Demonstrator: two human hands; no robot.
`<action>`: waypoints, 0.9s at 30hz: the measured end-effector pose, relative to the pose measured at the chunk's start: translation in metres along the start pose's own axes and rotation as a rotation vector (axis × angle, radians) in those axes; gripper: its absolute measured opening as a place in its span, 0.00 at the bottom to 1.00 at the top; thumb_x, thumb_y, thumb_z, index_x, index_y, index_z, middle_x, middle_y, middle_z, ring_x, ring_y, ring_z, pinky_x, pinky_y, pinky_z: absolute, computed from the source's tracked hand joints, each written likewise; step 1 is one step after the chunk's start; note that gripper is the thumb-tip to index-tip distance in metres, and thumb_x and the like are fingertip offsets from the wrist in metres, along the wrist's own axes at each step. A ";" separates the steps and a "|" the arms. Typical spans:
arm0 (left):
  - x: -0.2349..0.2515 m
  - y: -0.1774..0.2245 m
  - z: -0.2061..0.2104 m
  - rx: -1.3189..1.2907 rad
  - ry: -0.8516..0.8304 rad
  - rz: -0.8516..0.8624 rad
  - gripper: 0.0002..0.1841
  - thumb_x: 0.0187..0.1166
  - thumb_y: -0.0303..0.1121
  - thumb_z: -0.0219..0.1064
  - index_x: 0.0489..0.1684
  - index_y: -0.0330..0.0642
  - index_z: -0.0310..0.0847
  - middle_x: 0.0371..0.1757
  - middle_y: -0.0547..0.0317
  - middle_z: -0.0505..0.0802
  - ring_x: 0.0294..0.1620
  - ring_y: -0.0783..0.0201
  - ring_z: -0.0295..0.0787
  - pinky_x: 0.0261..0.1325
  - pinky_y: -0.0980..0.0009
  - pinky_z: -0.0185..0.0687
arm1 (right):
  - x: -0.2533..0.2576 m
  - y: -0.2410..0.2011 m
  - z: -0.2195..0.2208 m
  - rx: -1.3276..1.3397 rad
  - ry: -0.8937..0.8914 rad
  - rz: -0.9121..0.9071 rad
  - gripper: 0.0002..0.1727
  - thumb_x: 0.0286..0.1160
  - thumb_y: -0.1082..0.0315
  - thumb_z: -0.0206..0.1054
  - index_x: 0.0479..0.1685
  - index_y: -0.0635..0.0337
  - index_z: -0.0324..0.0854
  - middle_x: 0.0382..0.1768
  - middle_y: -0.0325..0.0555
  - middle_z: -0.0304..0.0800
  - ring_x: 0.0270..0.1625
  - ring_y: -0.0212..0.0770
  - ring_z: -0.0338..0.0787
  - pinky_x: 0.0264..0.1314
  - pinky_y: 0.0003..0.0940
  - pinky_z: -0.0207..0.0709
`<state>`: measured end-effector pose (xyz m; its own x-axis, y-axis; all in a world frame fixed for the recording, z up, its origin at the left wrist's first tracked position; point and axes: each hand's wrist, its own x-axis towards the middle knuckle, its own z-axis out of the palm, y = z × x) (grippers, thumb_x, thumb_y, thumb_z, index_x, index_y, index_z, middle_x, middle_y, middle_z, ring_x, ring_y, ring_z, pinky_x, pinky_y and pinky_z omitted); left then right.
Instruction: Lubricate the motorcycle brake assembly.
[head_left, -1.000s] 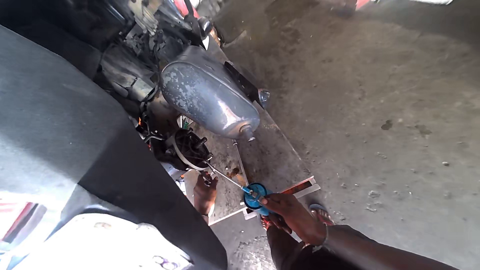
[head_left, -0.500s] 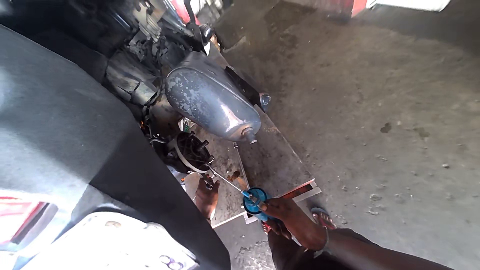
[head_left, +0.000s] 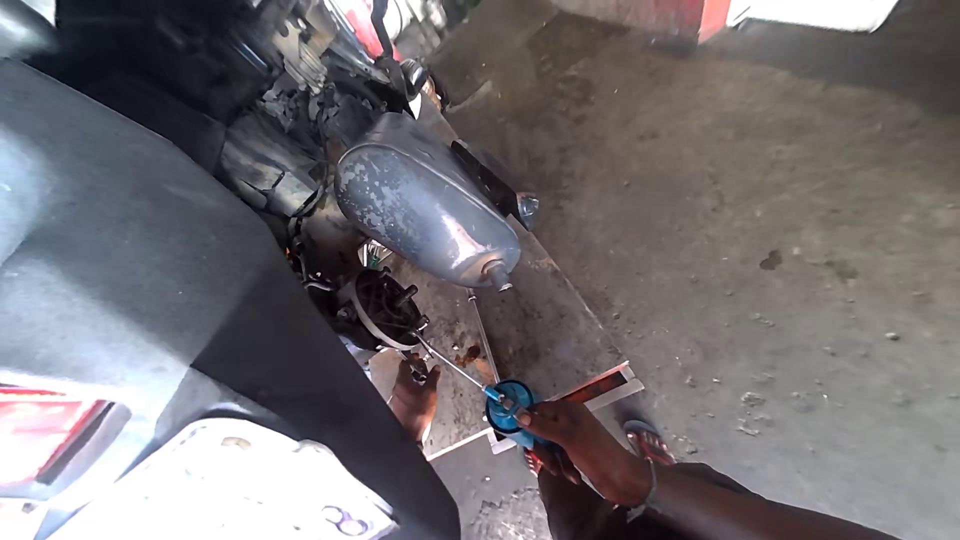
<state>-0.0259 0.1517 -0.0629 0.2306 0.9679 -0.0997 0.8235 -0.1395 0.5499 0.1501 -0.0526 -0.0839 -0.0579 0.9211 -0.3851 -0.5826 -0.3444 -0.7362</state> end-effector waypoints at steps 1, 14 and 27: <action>0.000 0.000 0.000 -0.001 0.002 0.004 0.24 0.80 0.30 0.73 0.70 0.26 0.74 0.56 0.39 0.90 0.58 0.50 0.88 0.66 0.52 0.81 | 0.000 0.000 0.000 -0.008 -0.001 -0.003 0.13 0.89 0.57 0.58 0.38 0.53 0.80 0.17 0.32 0.83 0.14 0.26 0.77 0.15 0.20 0.68; -0.002 -0.007 -0.012 0.114 0.078 0.131 0.17 0.91 0.34 0.58 0.56 0.26 0.86 0.49 0.39 0.94 0.52 0.50 0.92 0.64 0.51 0.82 | -0.020 -0.002 -0.011 0.032 0.086 -0.066 0.13 0.87 0.58 0.59 0.36 0.52 0.80 0.14 0.29 0.79 0.11 0.23 0.73 0.13 0.17 0.64; -0.001 0.030 -0.030 0.272 -0.123 0.038 0.20 0.93 0.36 0.54 0.68 0.29 0.84 0.68 0.35 0.89 0.73 0.42 0.84 0.81 0.48 0.67 | -0.035 0.010 -0.016 0.115 0.276 -0.215 0.11 0.82 0.59 0.58 0.33 0.49 0.82 0.14 0.27 0.77 0.10 0.22 0.72 0.11 0.16 0.65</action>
<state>-0.0175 0.1532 -0.0214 0.3111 0.9308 -0.1918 0.9180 -0.2422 0.3140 0.1596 -0.0911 -0.0865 0.2871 0.8812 -0.3756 -0.6462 -0.1112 -0.7550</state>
